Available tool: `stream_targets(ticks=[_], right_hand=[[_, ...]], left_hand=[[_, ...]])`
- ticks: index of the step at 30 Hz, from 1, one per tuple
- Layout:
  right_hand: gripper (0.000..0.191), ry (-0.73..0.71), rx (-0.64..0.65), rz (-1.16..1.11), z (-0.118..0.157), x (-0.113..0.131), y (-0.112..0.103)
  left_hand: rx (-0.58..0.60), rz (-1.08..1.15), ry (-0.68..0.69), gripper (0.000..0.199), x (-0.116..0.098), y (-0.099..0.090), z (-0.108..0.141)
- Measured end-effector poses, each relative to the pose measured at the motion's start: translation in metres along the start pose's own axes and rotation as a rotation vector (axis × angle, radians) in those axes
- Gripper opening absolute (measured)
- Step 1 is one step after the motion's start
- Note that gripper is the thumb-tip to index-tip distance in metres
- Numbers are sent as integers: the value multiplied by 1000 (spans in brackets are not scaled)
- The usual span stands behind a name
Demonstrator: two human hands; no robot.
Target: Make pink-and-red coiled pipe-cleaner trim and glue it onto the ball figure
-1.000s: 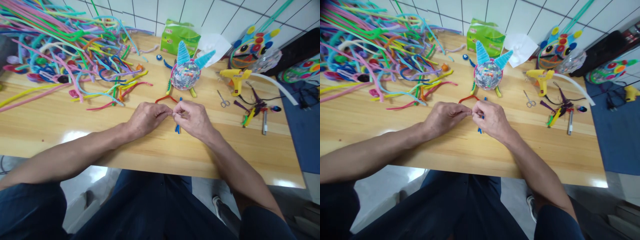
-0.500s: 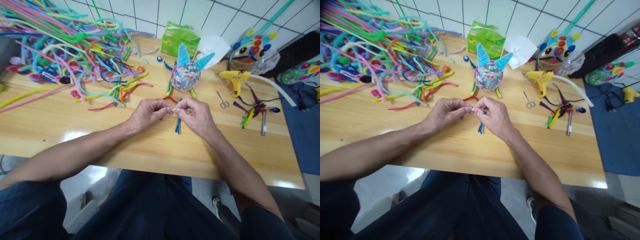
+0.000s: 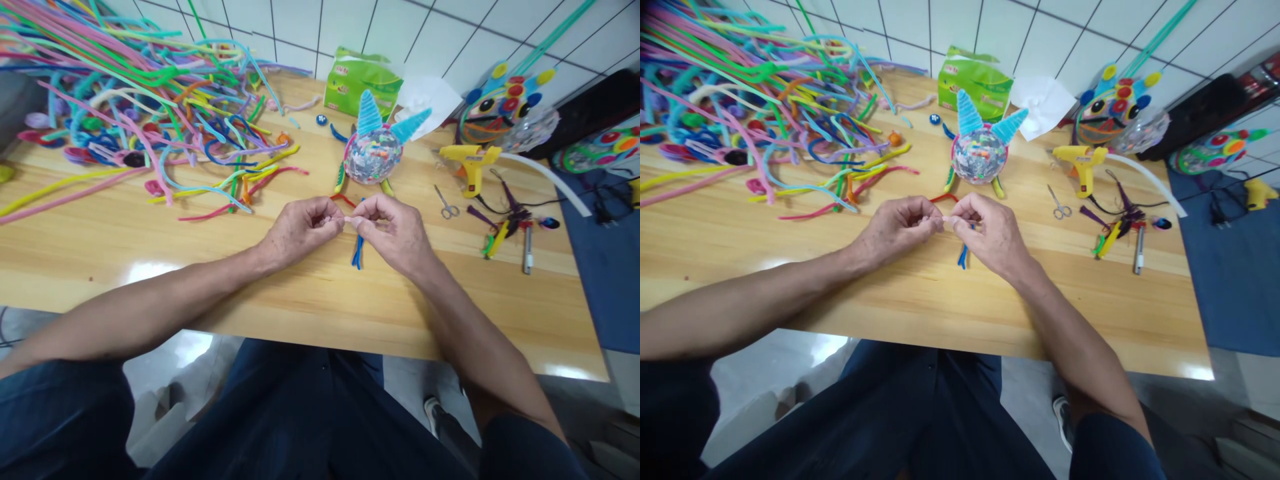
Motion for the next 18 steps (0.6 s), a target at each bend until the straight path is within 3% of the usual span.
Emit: stream_targets(ticks=[8, 18], right_hand=[[21, 40, -55, -68, 2, -6, 5], [11, 28, -48, -80, 2, -4, 11]], left_hand=[[-39, 191, -68, 32, 8, 0, -3], [-5, 226, -43, 47, 12, 4, -4]])
Point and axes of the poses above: each hand's wrist, its own z-axis away from the middle knuckle, its own y-axis out of the palm, x = y × z, the point moved 7 cm from there along -z, towards the middle knuckle, and after that the axes turned 15 degrees about -y, right-handed, at the moved point
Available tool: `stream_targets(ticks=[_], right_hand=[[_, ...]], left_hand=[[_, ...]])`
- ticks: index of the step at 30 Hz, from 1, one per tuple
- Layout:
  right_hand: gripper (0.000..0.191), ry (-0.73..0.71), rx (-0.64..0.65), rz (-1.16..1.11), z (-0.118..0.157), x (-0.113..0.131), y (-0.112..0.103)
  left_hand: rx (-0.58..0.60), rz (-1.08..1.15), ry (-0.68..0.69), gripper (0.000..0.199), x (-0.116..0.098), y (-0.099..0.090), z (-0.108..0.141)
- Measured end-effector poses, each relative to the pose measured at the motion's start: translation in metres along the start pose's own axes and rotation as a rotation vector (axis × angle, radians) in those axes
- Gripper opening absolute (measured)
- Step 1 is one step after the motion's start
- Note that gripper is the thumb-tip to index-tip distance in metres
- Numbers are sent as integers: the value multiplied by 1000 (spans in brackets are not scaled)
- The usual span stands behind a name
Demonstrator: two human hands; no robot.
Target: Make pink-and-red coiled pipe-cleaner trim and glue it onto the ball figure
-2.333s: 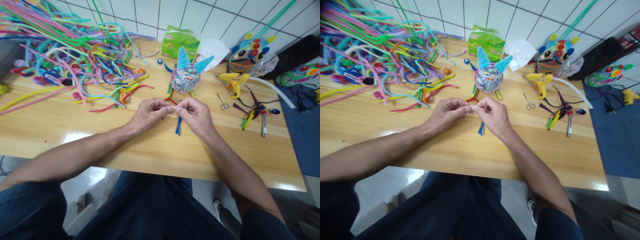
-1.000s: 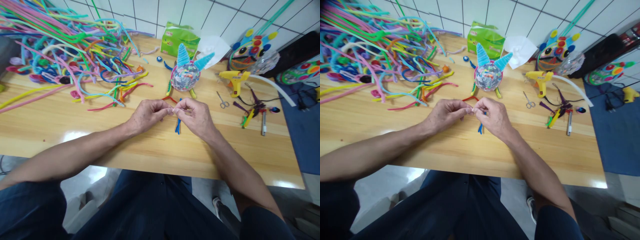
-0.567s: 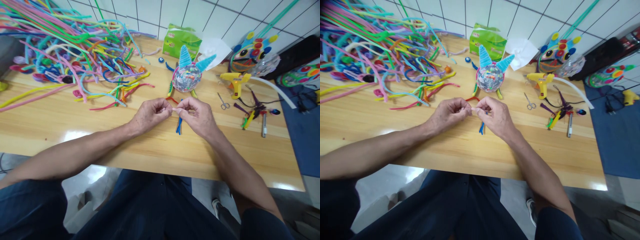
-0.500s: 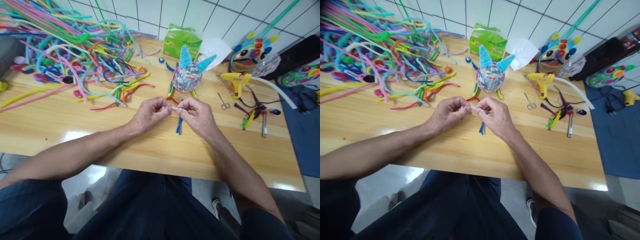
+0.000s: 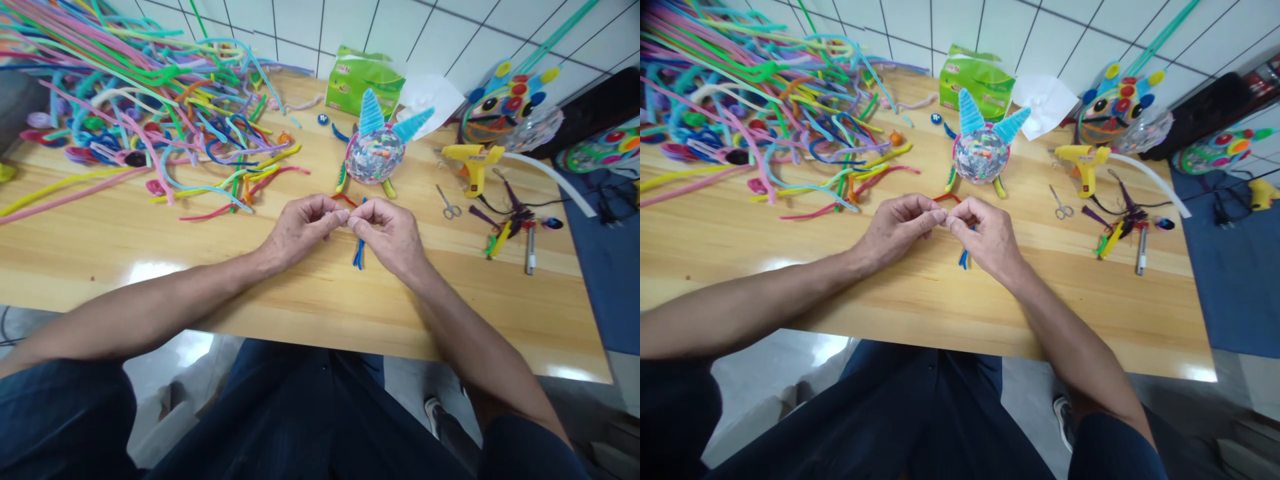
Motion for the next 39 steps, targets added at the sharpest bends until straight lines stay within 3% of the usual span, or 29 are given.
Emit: stream_targets(ticks=[9, 22, 33, 39], right_hand=[[12, 20, 38, 25, -2, 0, -5], [10, -49, 24, 118, -1, 9, -5], [14, -11, 39, 6, 0, 3, -4], [18, 32, -11, -77, -1, -7, -8]], left_hand=[[-27, -14, 24, 32, -2, -4, -2], [-40, -327, 150, 25, -13, -1, 8], [-35, -188, 65, 30, -9, -1, 5], [-27, -2, -26, 36, -5, -4, -1]])
Point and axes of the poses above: each hand's wrist, its own z-axis away from the middle knuckle, its own y-axis out of the palm, x = y × z, the point moved 7 cm from there along -z, towards the middle knuckle, and after that the axes turned 15 degrees about -y, right-handed, at the moved point
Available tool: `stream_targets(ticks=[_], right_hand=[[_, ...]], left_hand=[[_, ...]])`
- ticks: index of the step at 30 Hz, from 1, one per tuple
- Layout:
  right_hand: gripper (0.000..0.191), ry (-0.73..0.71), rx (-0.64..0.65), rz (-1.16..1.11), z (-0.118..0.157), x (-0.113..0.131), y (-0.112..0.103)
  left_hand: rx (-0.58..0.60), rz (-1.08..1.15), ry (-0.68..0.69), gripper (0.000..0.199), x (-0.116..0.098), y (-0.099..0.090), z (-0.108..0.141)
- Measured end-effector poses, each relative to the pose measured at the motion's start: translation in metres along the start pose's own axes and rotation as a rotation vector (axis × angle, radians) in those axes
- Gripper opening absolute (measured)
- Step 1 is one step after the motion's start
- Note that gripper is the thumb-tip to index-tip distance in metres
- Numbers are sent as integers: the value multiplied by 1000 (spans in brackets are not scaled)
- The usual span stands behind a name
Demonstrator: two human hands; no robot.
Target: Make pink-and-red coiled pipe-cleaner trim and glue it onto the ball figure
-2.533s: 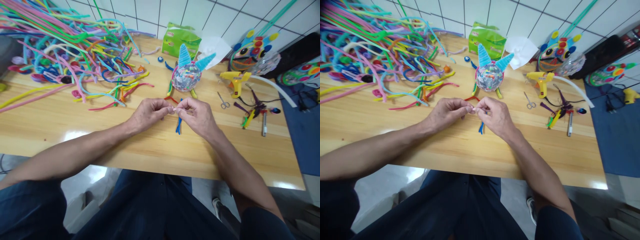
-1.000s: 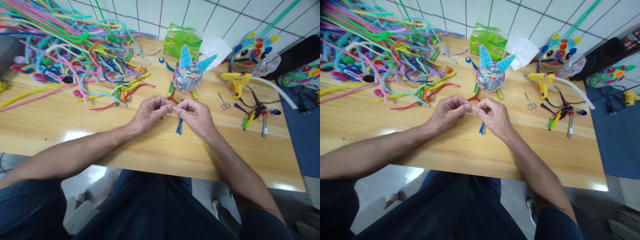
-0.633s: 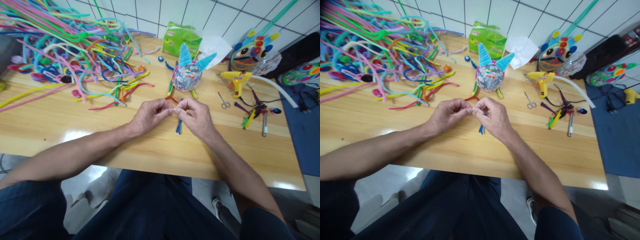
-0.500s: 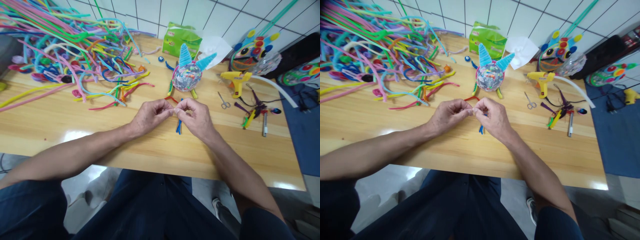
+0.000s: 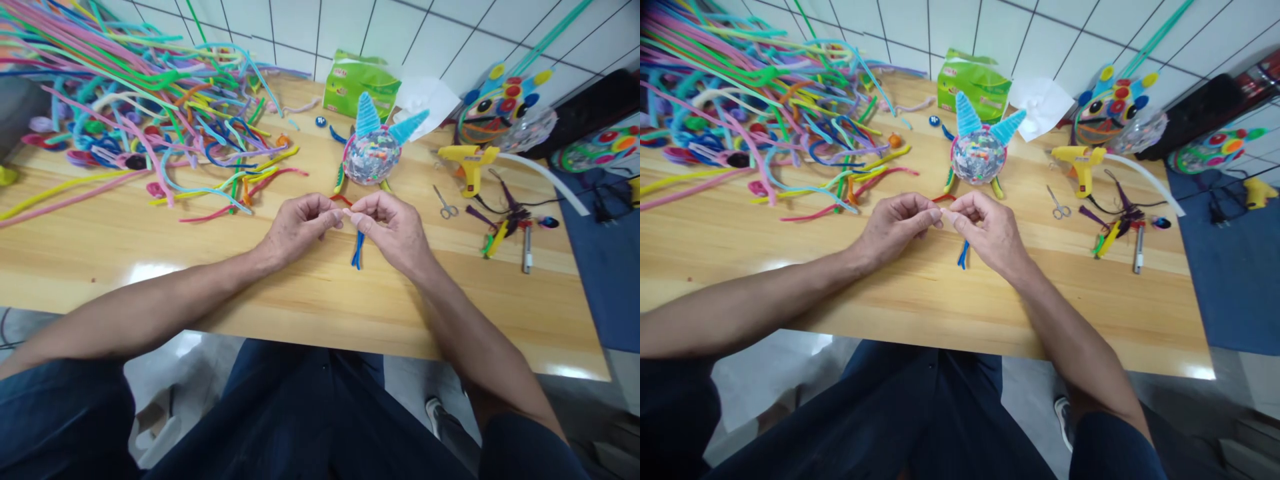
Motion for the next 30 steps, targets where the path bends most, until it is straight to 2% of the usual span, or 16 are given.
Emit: stream_targets(ticks=[7, 13, 19, 24, 30], right_hand=[[12, -40, 48, 102, 0, 9, 2], [10, -92, 96, 229, 0, 18, 2], [11, -133, 136, 327, 3, 16, 8], [8, -78, 117, 226, 1, 12, 4], [9, -71, 62, 229, -2, 11, -6]], left_hand=[[34, 21, -15, 38, 2, 0, -3], [-2, -191, 86, 36, -4, -1, 3], [-10, -347, 184, 33, -12, 0, 8], [-24, -244, 81, 30, -6, -3, 2], [51, -94, -23, 32, -3, -1, -2]])
Point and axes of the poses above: each hand's wrist, its own z-axis away from the middle knuckle, its own y-axis out of the palm, x = y × z, the point moved 7 cm from there along -z, towards the middle knuckle, and after that the axes turned 15 degrees about -y, right-handed, at the moved point
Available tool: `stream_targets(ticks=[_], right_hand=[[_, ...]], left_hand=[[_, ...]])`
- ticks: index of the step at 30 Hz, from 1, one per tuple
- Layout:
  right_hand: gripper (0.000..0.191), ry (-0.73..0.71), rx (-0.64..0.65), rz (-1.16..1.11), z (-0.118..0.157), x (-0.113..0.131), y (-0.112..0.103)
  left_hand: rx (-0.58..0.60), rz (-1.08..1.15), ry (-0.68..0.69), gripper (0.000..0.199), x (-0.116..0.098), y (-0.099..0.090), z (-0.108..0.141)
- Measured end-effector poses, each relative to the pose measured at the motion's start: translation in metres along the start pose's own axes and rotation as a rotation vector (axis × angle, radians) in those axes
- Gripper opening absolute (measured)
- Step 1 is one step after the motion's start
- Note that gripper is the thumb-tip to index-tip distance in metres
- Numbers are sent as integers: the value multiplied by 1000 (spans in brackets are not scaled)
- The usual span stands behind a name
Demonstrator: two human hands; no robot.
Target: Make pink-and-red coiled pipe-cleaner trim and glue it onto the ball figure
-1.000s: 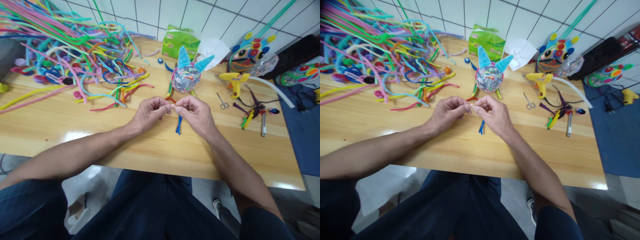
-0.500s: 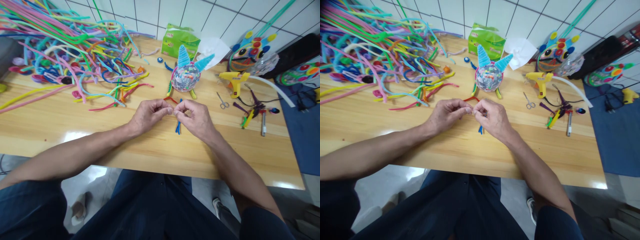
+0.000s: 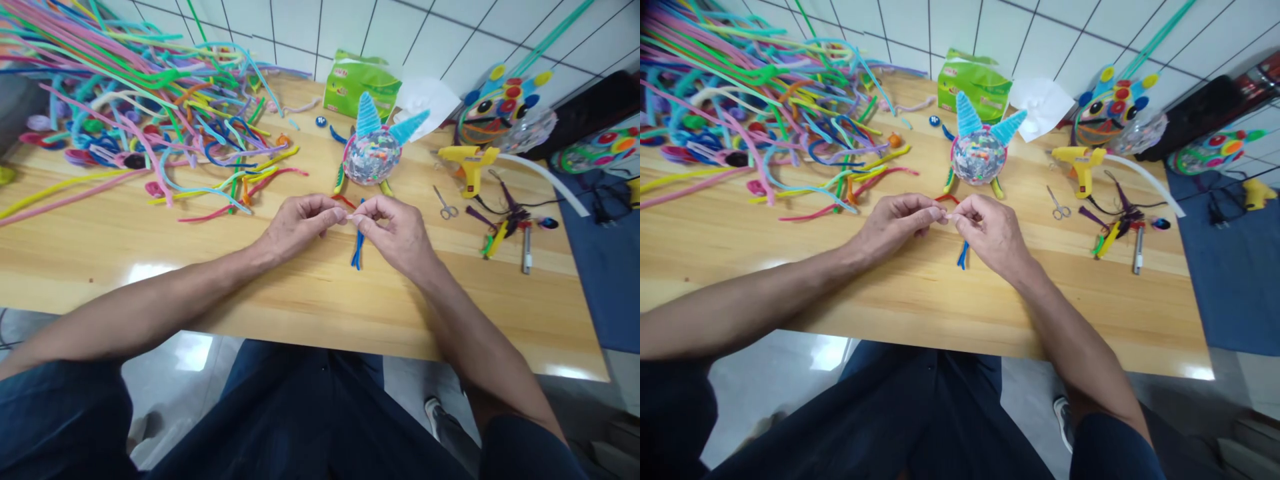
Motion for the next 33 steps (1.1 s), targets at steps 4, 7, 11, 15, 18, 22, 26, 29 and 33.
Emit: stream_targets(ticks=[4, 7, 11, 15, 18, 22, 26, 29, 33], right_hand=[[10, -4, 15, 7, 1, 1, 2], [10, -3, 11, -9, 1, 3, 4], [10, -1, 5, 11, 2, 5, 6], [10, -25, 8, 30, 2, 8, 7], [8, -19, 2, -9, 2, 7, 7], [11, 33, -28, -96, 2, 1, 4], [16, 31, -57, -86, 2, 0, 3], [17, 21, -62, -91, 2, 2, 6], [14, 5, -64, -88, 2, 5, 10]], left_hand=[[12, -37, 9, 35, 1, 2, 1], [13, -58, 40, 40, 1, 3, 2], [6, -94, 36, 43, 2, 3, 3], [19, -121, 49, 40, -1, 5, 6], [18, -90, 49, 38, -1, 5, 5], [-37, -18, 33, 38, 2, 2, 3], [-28, 7, 30, 38, 1, 2, 2], [-14, 7, 28, 41, 0, 3, 3], [-12, 14, 23, 47, 1, 4, 3]])
Point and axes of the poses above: each hand's wrist, its own z-axis away from the middle knuckle, its own y-axis out of the palm, x = y × z, the point moved 7 cm from there along -z, towards the middle knuckle, and after that the axes turned 15 degrees about -y, right-handed, at the moved point
